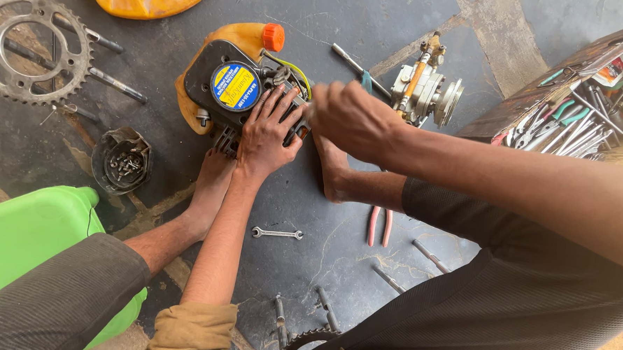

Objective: The person uses a screwdriver to loosen and remove screws from the engine casing. They then detach the casing to expose the internal components and proceed to adjust parts within the engine using pliers.

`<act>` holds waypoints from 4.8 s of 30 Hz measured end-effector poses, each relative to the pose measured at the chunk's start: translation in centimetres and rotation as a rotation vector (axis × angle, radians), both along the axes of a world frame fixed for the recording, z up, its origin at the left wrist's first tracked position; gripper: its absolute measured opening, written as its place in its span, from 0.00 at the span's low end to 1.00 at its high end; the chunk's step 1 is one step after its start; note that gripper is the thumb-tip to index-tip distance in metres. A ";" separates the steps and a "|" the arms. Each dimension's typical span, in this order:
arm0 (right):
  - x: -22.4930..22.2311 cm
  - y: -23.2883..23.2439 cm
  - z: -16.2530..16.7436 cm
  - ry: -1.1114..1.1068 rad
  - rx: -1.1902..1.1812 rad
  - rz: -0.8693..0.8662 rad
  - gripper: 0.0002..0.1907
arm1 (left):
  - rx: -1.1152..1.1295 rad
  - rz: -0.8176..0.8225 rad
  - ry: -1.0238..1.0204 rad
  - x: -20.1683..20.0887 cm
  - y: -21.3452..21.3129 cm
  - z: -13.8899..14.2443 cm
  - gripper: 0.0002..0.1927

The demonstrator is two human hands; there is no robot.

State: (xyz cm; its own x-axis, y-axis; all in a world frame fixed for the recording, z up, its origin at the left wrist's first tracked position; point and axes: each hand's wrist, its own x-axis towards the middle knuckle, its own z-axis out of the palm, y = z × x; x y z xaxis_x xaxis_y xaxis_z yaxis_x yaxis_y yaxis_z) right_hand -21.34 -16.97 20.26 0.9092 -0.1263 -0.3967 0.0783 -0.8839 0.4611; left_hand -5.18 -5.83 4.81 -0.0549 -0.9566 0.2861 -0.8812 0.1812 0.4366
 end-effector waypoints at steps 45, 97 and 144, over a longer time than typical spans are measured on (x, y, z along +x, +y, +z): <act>-1.1 -1.6 2.7 -0.498 0.572 -0.324 0.22 | 0.151 -0.088 0.483 -2.7 -3.5 4.8 0.06; 2.2 10.6 -22.1 -2.045 1.777 -1.907 0.11 | 0.286 -0.046 0.310 -4.2 -2.0 3.6 0.13; 3.1 8.9 -22.9 -2.066 1.655 -2.073 0.10 | 0.294 -0.028 0.445 -3.8 -2.0 2.7 0.10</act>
